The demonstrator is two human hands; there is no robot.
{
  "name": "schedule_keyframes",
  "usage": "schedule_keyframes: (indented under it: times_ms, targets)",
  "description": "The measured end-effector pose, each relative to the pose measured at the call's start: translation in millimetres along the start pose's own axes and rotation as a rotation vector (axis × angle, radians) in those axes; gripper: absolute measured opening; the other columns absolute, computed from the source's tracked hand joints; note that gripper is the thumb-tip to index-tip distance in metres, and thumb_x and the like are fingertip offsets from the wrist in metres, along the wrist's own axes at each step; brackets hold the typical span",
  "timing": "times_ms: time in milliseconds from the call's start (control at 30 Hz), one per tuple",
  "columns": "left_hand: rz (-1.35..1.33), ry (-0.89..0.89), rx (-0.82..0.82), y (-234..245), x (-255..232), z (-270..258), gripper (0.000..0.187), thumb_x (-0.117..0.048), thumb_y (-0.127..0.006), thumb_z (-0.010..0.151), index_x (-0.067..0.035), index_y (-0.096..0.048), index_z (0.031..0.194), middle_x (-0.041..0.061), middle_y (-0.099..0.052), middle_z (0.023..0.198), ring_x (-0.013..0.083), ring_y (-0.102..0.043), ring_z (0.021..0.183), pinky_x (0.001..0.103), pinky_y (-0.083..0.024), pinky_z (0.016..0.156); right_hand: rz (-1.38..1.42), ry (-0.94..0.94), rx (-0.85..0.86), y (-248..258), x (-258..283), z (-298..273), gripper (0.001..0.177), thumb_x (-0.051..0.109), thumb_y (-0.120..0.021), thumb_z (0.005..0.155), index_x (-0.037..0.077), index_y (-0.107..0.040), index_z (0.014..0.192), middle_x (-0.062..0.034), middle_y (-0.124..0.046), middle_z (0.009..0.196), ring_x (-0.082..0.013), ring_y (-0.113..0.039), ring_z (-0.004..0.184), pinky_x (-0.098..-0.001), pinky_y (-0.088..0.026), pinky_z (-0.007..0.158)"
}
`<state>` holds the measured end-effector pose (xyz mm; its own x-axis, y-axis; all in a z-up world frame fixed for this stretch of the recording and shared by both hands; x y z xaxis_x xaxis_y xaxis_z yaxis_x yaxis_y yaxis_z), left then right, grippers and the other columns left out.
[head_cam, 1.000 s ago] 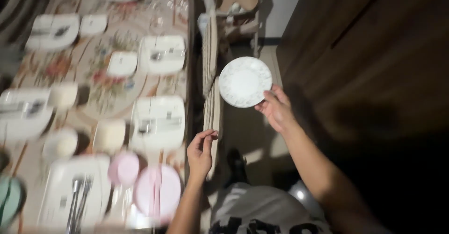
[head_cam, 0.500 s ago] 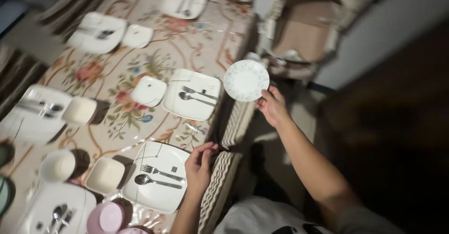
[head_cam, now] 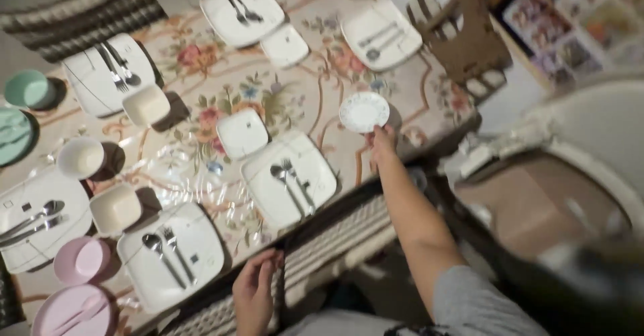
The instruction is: The recorder is setting the dining table with various plates, bowls, and cutlery.
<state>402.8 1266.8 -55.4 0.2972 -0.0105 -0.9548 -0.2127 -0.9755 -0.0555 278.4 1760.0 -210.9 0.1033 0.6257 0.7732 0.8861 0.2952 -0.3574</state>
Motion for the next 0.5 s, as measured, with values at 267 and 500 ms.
schedule_keyframes:
  times_ms: [267,500]
  targets:
    - [-0.045,0.087,-0.156,-48,-32,18,0.026,-0.007,-0.057,0.099,0.008,-0.07,0.115,0.015,-0.077,0.109,0.0201,-0.072,0.1,0.033,-0.056,0.093,-0.068,-0.045,0.065,-29,4,84,0.025,0.009,-0.058,0.099,0.012,-0.058,0.125,-0.0076,-0.067,0.097,-0.0164,-0.066,0.068,-0.0264,-0.052,0.052]
    - [-0.029,0.015,-0.157,-25,-34,6,0.025,-0.009,-0.057,0.1,0.005,-0.07,0.116,0.013,-0.078,0.109,0.0193,-0.073,0.1,0.032,-0.056,0.093,0.026,-0.07,-0.044,-37,-33,29,0.033,0.019,-0.061,0.097,0.022,-0.045,0.126,-0.006,-0.059,0.107,-0.0234,-0.065,0.079,-0.0308,-0.05,0.059]
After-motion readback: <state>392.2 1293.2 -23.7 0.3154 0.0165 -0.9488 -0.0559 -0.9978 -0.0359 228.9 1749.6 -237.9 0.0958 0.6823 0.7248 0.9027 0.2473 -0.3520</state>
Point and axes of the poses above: each hand's wrist, its own z-axis towards the middle knuckle, its own y-axis out of the back of the hand, x = y × z, the point moved 1 cm from there along z, towards the middle knuckle
